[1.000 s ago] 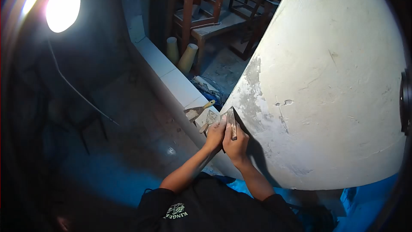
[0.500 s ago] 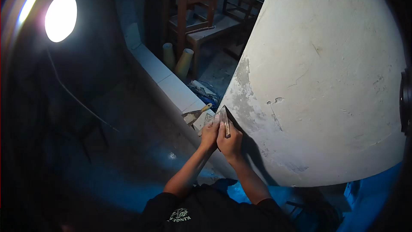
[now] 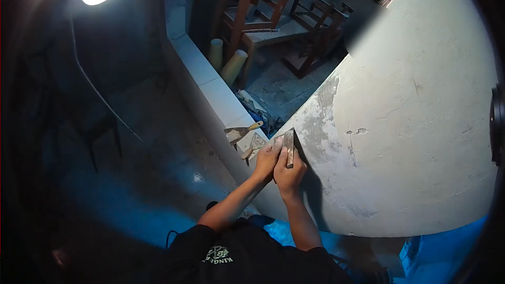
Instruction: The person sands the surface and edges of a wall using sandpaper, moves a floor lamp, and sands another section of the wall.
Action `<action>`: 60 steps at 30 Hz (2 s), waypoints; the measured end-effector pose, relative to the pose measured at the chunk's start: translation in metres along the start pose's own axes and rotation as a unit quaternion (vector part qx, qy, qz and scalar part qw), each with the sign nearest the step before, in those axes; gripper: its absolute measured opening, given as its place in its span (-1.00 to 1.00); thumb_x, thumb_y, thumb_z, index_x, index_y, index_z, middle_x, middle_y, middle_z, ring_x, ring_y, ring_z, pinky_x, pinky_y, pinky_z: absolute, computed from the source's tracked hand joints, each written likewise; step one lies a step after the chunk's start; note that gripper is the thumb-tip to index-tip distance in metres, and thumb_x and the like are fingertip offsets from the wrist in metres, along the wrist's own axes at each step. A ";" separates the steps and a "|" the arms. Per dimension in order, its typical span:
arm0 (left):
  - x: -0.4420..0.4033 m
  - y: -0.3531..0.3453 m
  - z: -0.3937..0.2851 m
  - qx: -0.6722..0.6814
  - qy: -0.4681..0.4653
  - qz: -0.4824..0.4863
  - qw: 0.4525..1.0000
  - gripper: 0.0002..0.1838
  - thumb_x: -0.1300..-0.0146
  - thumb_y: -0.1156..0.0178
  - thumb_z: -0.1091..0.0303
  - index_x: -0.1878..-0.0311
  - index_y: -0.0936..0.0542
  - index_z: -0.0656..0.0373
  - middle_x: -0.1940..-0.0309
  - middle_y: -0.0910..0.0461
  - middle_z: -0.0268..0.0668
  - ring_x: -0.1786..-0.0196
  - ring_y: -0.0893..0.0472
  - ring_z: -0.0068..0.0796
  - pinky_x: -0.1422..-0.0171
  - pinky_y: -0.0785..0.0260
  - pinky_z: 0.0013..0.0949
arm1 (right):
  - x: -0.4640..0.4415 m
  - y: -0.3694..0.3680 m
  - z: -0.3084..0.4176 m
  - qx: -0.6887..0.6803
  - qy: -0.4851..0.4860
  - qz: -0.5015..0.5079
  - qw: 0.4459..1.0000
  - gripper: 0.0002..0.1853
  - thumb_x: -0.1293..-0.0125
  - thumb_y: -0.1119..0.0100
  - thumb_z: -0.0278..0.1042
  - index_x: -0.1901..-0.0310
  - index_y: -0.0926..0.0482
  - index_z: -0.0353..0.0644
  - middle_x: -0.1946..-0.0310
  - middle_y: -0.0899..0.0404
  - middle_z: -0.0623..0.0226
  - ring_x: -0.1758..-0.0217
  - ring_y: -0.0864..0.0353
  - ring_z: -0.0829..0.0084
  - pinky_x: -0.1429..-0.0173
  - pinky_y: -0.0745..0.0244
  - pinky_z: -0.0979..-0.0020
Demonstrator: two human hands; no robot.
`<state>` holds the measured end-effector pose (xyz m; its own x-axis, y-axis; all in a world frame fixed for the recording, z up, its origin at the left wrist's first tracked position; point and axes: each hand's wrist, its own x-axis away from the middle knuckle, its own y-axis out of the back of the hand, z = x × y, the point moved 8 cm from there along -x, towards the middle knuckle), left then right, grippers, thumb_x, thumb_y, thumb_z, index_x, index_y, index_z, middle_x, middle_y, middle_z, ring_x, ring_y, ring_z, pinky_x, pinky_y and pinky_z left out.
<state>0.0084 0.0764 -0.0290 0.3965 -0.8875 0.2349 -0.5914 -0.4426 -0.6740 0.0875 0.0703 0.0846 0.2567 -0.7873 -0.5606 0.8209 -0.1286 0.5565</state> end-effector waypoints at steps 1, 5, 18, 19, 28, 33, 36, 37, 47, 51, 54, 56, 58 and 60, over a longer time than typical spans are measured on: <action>0.001 -0.001 0.000 0.008 0.007 -0.003 1.000 -0.57 -0.41 -0.07 0.03 0.32 -0.57 0.27 0.46 -0.57 -0.33 0.45 -0.50 -0.63 0.40 -0.37 -0.50 | -0.001 0.001 0.004 0.003 0.003 -0.006 1.000 -0.84 -0.28 -0.08 -0.42 0.36 -0.56 -0.35 0.54 -0.57 -0.06 0.43 -0.61 -0.07 0.41 -0.49 0.16; -0.008 0.008 0.021 -0.074 0.001 -0.003 0.997 -0.54 -0.41 -0.04 0.01 0.34 -0.58 0.27 0.48 -0.56 -0.34 0.45 -0.49 -0.65 0.42 -0.36 -0.49 | 0.000 0.010 0.006 -0.052 0.013 -0.041 0.998 -0.82 -0.28 -0.11 -0.43 0.42 -0.54 -0.37 0.59 -0.52 -0.09 0.49 -0.57 -0.10 0.47 -0.40 0.14; 0.003 -0.006 -0.001 0.015 0.018 -0.010 1.000 -0.57 -0.40 -0.08 0.05 0.38 -0.56 0.28 0.51 -0.55 -0.33 0.49 -0.48 -0.65 0.44 -0.35 -0.50 | -0.005 0.007 0.010 0.003 0.016 -0.004 1.000 -0.83 -0.27 -0.09 -0.43 0.26 -0.59 -0.38 0.51 -0.58 -0.10 0.42 -0.62 -0.08 0.39 -0.52 0.17; 0.006 -0.005 0.000 -0.013 0.002 -0.017 1.000 -0.57 -0.40 -0.08 0.05 0.38 -0.56 0.29 0.51 -0.55 -0.32 0.49 -0.48 -0.65 0.44 -0.35 -0.50 | -0.004 0.010 0.010 -0.010 0.007 0.002 1.000 -0.83 -0.27 -0.09 -0.43 0.27 -0.59 -0.38 0.51 -0.58 -0.10 0.42 -0.62 -0.08 0.39 -0.51 0.17; 0.006 -0.004 0.011 -0.052 0.002 -0.028 0.998 -0.56 -0.43 -0.02 0.02 0.30 -0.56 0.27 0.47 -0.54 -0.38 0.45 -0.47 -0.68 0.38 -0.36 -0.53 | -0.006 0.014 0.008 -0.022 -0.003 0.005 1.000 -0.84 -0.27 -0.09 -0.44 0.37 -0.57 -0.36 0.55 -0.55 -0.08 0.45 -0.60 -0.09 0.41 -0.44 0.14; -0.001 -0.007 -0.001 0.032 -0.028 -0.001 0.999 -0.54 -0.39 -0.09 0.02 0.36 -0.60 0.31 0.49 -0.59 -0.30 0.41 -0.53 -0.63 0.37 -0.38 -0.50 | -0.010 0.009 0.009 0.008 0.026 0.009 1.000 -0.84 -0.27 -0.10 -0.43 0.38 -0.57 -0.35 0.57 -0.56 -0.06 0.47 -0.61 -0.05 0.43 -0.45 0.16; 0.001 -0.006 0.008 -0.010 -0.024 -0.061 0.998 -0.55 -0.40 -0.08 0.04 0.34 -0.59 0.32 0.48 -0.59 -0.31 0.42 -0.52 -0.64 0.39 -0.38 -0.49 | -0.010 0.018 0.014 -0.055 0.039 -0.023 0.997 -0.84 -0.26 -0.11 -0.42 0.38 -0.57 -0.34 0.59 -0.54 -0.03 0.48 -0.59 -0.06 0.44 -0.43 0.15; -0.001 -0.007 -0.003 -0.006 -0.035 -0.043 0.998 -0.56 -0.40 -0.08 0.05 0.31 -0.59 0.32 0.47 -0.59 -0.31 0.42 -0.52 -0.64 0.39 -0.38 -0.50 | -0.017 0.012 0.018 -0.041 0.057 -0.022 0.997 -0.84 -0.26 -0.11 -0.42 0.38 -0.57 -0.34 0.59 -0.54 -0.03 0.47 -0.59 -0.07 0.43 -0.43 0.14; -0.006 0.001 -0.001 -0.081 -0.076 -0.060 0.992 -0.52 -0.42 -0.02 0.03 0.31 -0.59 0.34 0.46 -0.59 -0.29 0.39 -0.50 -0.62 0.33 -0.39 -0.42 | -0.014 0.009 0.010 -0.051 0.036 -0.023 0.998 -0.78 -0.29 -0.12 -0.39 0.43 -0.55 -0.38 0.59 -0.54 -0.06 0.55 -0.56 0.03 0.44 -0.37 0.20; -0.016 -0.006 -0.021 -0.039 -0.089 -0.005 0.995 -0.53 -0.42 -0.02 0.01 0.33 -0.56 0.29 0.45 -0.57 -0.35 0.41 -0.49 -0.63 0.34 -0.40 -0.46 | -0.028 -0.003 0.014 0.006 0.009 0.024 1.000 -0.81 -0.29 -0.10 -0.42 0.36 -0.58 -0.38 0.57 -0.57 -0.02 0.51 -0.61 0.08 0.41 -0.42 0.20; 0.000 -0.005 0.003 -0.073 0.016 -0.003 0.997 -0.57 -0.44 0.00 0.05 0.23 -0.59 0.28 0.42 -0.55 -0.36 0.38 -0.50 -0.63 0.30 -0.40 -0.49 | -0.010 0.012 0.015 -0.052 0.003 -0.024 0.998 -0.80 -0.28 -0.10 -0.40 0.36 -0.58 -0.40 0.56 -0.58 -0.04 0.50 -0.62 0.06 0.40 -0.43 0.21; -0.002 -0.009 -0.007 -0.054 -0.035 0.009 0.998 -0.58 -0.44 0.00 0.05 0.21 -0.58 0.27 0.39 -0.57 -0.35 0.37 -0.52 -0.62 0.29 -0.41 -0.49 | -0.013 0.012 0.021 -0.024 0.012 -0.019 0.999 -0.80 -0.28 -0.10 -0.41 0.37 -0.57 -0.41 0.56 -0.58 -0.05 0.49 -0.63 0.03 0.40 -0.44 0.21; -0.003 -0.012 -0.006 0.017 -0.011 0.048 0.999 -0.59 -0.44 -0.01 0.05 0.19 -0.57 0.27 0.37 -0.58 -0.34 0.37 -0.54 -0.62 0.29 -0.42 -0.50 | -0.015 0.008 0.020 -0.006 -0.010 -0.009 1.000 -0.85 -0.26 -0.10 -0.45 0.37 -0.58 -0.37 0.59 -0.55 -0.05 0.49 -0.62 -0.02 0.45 -0.44 0.19; -0.005 -0.009 0.000 0.020 -0.016 0.049 0.998 -0.60 -0.44 -0.01 0.05 0.18 -0.55 0.26 0.37 -0.58 -0.34 0.37 -0.55 -0.61 0.30 -0.43 -0.51 | -0.012 0.012 0.020 -0.039 -0.018 -0.021 0.999 -0.84 -0.26 -0.10 -0.44 0.39 -0.57 -0.36 0.60 -0.54 -0.04 0.50 -0.60 -0.03 0.47 -0.42 0.18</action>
<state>0.0113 0.0846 -0.0241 0.3606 -0.9214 0.1451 -0.6002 -0.3483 -0.7200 0.0843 0.0667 0.1102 0.2027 -0.8039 -0.5591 0.8686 -0.1161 0.4818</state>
